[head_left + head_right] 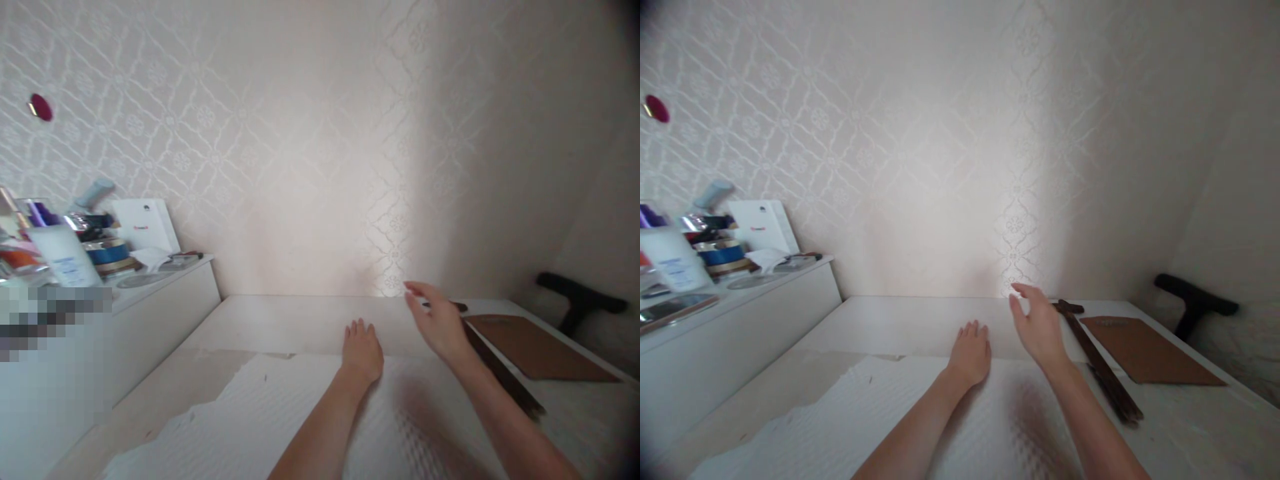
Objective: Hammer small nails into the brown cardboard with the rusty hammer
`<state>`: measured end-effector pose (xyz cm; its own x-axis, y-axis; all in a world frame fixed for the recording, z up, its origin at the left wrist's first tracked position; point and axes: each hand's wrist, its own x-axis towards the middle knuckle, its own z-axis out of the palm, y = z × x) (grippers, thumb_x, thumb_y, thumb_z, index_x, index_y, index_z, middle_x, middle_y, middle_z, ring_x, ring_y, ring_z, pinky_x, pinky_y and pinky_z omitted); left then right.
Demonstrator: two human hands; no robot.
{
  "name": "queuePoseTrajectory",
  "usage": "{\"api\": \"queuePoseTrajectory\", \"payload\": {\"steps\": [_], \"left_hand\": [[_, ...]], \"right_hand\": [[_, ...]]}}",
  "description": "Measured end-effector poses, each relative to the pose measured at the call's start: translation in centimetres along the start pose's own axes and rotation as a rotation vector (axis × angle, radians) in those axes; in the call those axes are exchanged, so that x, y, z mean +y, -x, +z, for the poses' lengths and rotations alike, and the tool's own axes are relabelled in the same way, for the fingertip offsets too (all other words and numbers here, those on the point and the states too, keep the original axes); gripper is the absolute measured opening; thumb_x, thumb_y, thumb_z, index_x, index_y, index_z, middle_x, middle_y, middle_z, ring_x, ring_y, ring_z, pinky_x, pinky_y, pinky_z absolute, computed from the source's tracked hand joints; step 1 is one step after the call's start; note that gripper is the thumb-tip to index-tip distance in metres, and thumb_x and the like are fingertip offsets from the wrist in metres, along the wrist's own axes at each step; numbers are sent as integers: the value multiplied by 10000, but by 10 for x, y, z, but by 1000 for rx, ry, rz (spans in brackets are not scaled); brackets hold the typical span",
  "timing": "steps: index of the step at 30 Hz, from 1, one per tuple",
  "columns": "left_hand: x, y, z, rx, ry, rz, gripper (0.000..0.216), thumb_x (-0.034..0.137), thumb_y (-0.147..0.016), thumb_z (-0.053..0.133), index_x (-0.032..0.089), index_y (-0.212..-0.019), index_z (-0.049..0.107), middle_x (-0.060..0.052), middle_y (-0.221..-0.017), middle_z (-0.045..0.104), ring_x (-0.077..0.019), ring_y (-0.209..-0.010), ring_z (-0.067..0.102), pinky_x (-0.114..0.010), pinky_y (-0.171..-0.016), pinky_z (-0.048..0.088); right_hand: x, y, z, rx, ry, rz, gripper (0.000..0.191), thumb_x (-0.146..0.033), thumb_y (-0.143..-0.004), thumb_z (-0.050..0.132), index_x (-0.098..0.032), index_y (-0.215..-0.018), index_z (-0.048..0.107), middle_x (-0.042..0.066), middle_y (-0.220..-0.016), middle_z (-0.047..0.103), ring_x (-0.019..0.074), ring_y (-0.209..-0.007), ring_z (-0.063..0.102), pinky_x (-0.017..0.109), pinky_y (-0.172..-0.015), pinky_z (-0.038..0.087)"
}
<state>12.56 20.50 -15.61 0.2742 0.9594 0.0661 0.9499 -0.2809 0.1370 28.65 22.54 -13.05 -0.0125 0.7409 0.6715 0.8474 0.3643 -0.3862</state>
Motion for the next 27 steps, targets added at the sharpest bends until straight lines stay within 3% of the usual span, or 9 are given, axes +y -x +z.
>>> {"api": "queuePoseTrajectory", "payload": {"steps": [3,5,8,27], "left_hand": [[-1,0,2,23,15,8,516,249,-946,240,62,-1405,385,-209,-1485,328,-309,-1380,300,-446,-1138,232],[-1,-1,3,33,24,6,518,256,-949,237,62,-1405,387,-211,-1483,332,-310,-1381,300,-442,-1139,232],[-1,0,4,43,22,0,509,255,-950,240,73,-1397,401,-198,-1481,343,-295,-1380,306,-436,-1139,236],[-1,0,7,69,36,30,514,275,-953,233,98,-1407,395,-182,-1506,305,-275,-1386,301,-432,-1138,241]], "right_hand": [[0,20,27,-290,132,40,478,-320,-950,311,-103,-1313,533,190,-1325,550,281,-1254,475,457,-1050,356],[0,31,40,-490,261,91,505,-345,-945,311,-129,-1367,484,178,-1428,450,320,-1337,369,544,-1070,284],[-3,38,44,-617,292,73,514,-352,-960,273,-168,-1414,428,141,-1492,363,311,-1379,294,563,-1089,222],[-11,36,36,-661,208,-24,494,-305,-973,264,-162,-1418,423,161,-1492,352,298,-1386,282,534,-1099,225]]}}
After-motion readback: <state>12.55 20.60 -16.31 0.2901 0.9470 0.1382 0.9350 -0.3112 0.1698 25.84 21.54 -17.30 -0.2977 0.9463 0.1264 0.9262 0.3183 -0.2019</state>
